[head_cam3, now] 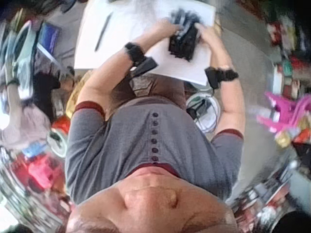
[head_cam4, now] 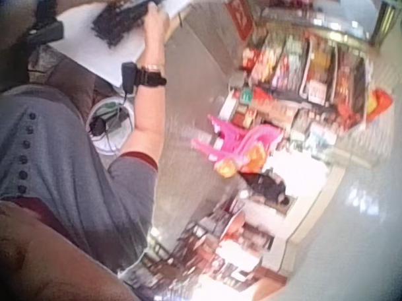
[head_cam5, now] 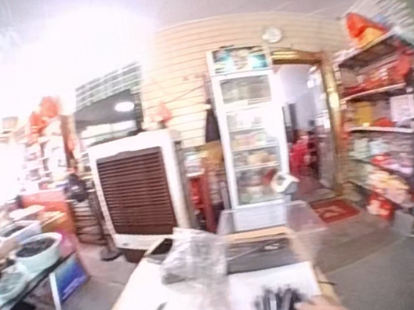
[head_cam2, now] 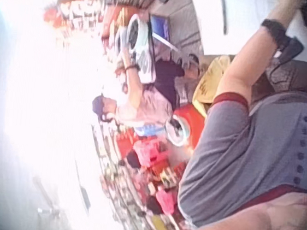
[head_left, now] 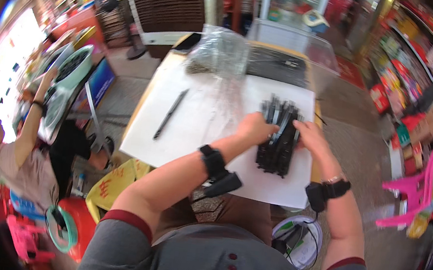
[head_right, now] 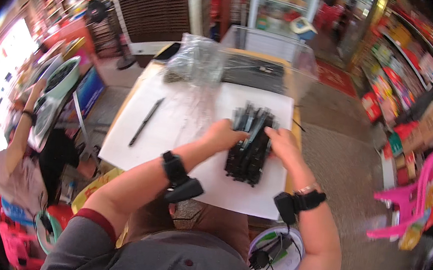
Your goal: Assembling windshield wiper blades by inserting metal reinforcements into the rubber/plastic frames.
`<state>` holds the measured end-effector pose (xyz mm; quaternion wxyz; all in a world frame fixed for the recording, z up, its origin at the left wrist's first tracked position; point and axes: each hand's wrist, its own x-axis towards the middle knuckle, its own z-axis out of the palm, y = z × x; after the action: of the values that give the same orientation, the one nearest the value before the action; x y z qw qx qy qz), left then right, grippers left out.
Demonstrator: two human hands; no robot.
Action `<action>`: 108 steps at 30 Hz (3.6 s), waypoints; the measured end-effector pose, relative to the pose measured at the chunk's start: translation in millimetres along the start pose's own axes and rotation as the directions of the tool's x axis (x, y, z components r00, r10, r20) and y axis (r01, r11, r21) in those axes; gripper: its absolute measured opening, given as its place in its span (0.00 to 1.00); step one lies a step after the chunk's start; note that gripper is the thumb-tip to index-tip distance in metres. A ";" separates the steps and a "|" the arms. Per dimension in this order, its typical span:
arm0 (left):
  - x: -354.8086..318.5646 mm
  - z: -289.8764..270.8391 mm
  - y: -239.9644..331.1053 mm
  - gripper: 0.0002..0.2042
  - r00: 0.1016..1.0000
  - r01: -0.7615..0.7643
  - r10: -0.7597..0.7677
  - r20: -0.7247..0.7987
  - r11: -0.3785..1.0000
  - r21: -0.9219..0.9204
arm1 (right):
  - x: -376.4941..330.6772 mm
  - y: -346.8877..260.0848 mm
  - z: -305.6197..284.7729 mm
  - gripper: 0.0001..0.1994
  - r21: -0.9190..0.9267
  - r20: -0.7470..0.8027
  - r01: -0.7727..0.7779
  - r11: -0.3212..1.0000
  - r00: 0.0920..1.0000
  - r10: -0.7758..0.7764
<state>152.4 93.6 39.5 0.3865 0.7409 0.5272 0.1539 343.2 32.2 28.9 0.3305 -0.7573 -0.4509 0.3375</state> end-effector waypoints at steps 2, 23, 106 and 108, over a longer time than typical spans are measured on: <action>-2.5 10.5 11.0 0.25 1.000 -0.024 0.024 -0.006 0.999 0.031 | -8.0 -5.4 -2.4 0.23 0.102 0.007 -0.045 0.994 0.999 0.045; -91.2 -154.3 -178.6 0.14 0.944 0.081 0.026 -0.329 0.948 0.307 | -98.5 -72.1 79.5 0.05 -0.260 -0.022 0.561 0.786 0.810 -0.586; -130.5 -105.6 -170.8 0.08 0.992 -0.121 0.079 -0.095 0.488 -0.865 | -139.5 -116.2 79.6 0.08 0.573 0.032 0.362 0.735 0.886 -0.462; -131.0 -106.1 -172.8 0.08 0.993 -0.115 0.083 -0.085 0.488 -0.865 | -141.8 -112.9 77.4 0.08 0.635 -0.036 0.368 0.679 0.892 -0.450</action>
<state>-81.4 44.3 5.3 0.6887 0.4726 0.3408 0.4315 176.8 -38.8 107.1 0.6015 -0.4612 -0.4898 0.4308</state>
